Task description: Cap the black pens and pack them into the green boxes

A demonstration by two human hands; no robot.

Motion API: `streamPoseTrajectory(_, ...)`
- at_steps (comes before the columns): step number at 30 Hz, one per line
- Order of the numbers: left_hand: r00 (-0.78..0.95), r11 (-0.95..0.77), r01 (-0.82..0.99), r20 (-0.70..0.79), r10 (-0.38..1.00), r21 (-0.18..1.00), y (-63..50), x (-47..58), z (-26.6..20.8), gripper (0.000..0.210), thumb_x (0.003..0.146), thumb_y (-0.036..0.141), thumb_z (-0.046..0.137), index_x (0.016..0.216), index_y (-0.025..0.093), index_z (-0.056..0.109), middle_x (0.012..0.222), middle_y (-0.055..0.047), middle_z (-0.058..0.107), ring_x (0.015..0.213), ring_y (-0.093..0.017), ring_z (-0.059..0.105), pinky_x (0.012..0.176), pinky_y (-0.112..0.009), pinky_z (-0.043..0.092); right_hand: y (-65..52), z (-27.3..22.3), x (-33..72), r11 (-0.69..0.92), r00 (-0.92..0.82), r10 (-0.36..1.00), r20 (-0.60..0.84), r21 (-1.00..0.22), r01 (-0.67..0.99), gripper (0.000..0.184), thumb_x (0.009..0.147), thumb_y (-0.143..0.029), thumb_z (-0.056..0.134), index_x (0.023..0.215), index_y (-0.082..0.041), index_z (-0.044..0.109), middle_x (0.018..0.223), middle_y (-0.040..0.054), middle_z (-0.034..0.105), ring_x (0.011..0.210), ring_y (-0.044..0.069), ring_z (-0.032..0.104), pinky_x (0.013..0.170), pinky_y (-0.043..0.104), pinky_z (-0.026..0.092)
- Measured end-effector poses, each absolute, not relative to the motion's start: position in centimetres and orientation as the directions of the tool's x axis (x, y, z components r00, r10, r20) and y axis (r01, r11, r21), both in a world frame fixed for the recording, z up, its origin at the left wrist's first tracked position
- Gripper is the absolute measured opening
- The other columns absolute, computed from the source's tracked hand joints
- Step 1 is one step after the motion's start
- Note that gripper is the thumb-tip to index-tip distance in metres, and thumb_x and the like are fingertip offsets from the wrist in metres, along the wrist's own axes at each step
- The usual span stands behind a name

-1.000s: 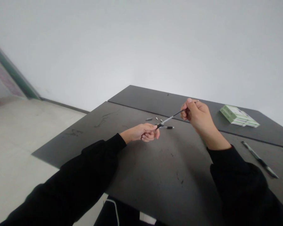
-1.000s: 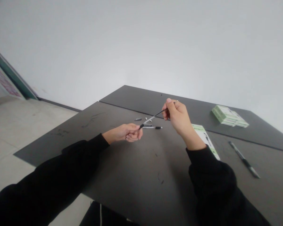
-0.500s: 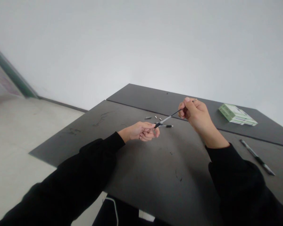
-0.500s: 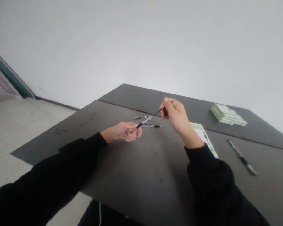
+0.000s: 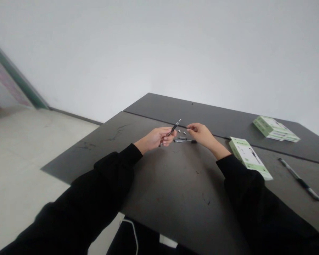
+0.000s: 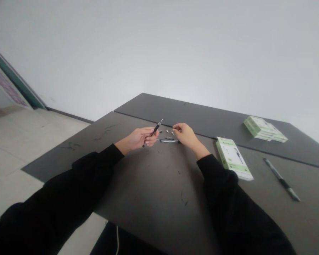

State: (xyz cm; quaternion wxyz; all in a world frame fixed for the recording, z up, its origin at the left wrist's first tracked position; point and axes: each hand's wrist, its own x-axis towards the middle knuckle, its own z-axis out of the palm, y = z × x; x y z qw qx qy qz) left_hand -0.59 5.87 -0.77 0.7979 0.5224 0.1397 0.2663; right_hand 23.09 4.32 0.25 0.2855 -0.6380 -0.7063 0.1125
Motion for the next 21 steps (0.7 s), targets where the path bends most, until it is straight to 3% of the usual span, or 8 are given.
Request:
streamPoseTrajectory(7, 0.785, 0.303, -0.232, -0.006, 0.62, 0.924, 5.7, -0.5, -0.5, 0.025, 0.096, 0.023, 0.042, 0.082, 0.012, 0.06, 0.054, 0.006, 0.032, 0.043, -0.007, 0.031, 0.045, -0.017, 0.03, 6.7, -2.9, 23.0, 0.137, -0.064, 0.981, 0.186, -0.411, 0.901, 0.013, 0.083, -0.02, 0.063, 0.078, -0.015, 0.075, 0.086, 0.0104, 0.074, 0.081, 0.021, 0.065, 0.076, 0.029, 0.046)
streamPoseTrajectory(11, 0.756, 0.278, -0.225, -0.013, 0.654, 0.934, 6.0, -0.6, -0.6, 0.026, 0.096, 0.024, 0.042, 0.081, 0.013, 0.06, 0.052, 0.007, 0.031, 0.042, -0.007, 0.03, 0.044, -0.016, 0.029, 6.9, -2.8, 23.6, 0.097, -0.029, 0.983, 0.181, -0.38, 0.92, 0.014, 0.081, -0.016, 0.062, 0.088, -0.013, 0.073, 0.089, 0.0114, 0.074, 0.081, 0.02, 0.065, 0.074, 0.028, 0.046)
streamPoseTrajectory(15, 0.726, 0.249, -0.243, 0.005, 0.688, 0.938, 6.6, -1.1, -0.3, 0.026, 0.096, 0.026, 0.042, 0.081, 0.013, 0.059, 0.052, 0.007, 0.031, 0.041, -0.007, 0.032, 0.043, -0.017, 0.031, 7.0, -1.6, 23.8, 0.089, -0.024, 0.984, 0.177, -0.369, 0.925, 0.027, 0.081, -0.015, 0.061, 0.107, -0.012, 0.069, 0.092, 0.0102, 0.074, 0.077, 0.018, 0.064, 0.069, 0.026, 0.046)
streamPoseTrajectory(21, 0.691, 0.219, -0.229, 0.0, 0.723, 0.948, 7.0, -1.5, -0.1, 0.025, 0.094, 0.022, 0.041, 0.079, 0.013, 0.059, 0.051, 0.007, 0.03, 0.04, -0.007, 0.032, 0.042, -0.017, 0.03, 8.2, -0.7, 21.3, 0.157, -0.122, 0.985, 0.123, -0.338, 0.928, 0.02, 0.085, -0.032, 0.066, 0.092, -0.015, 0.074, 0.094, 0.0114, 0.075, 0.083, 0.02, 0.066, 0.072, 0.028, 0.046)
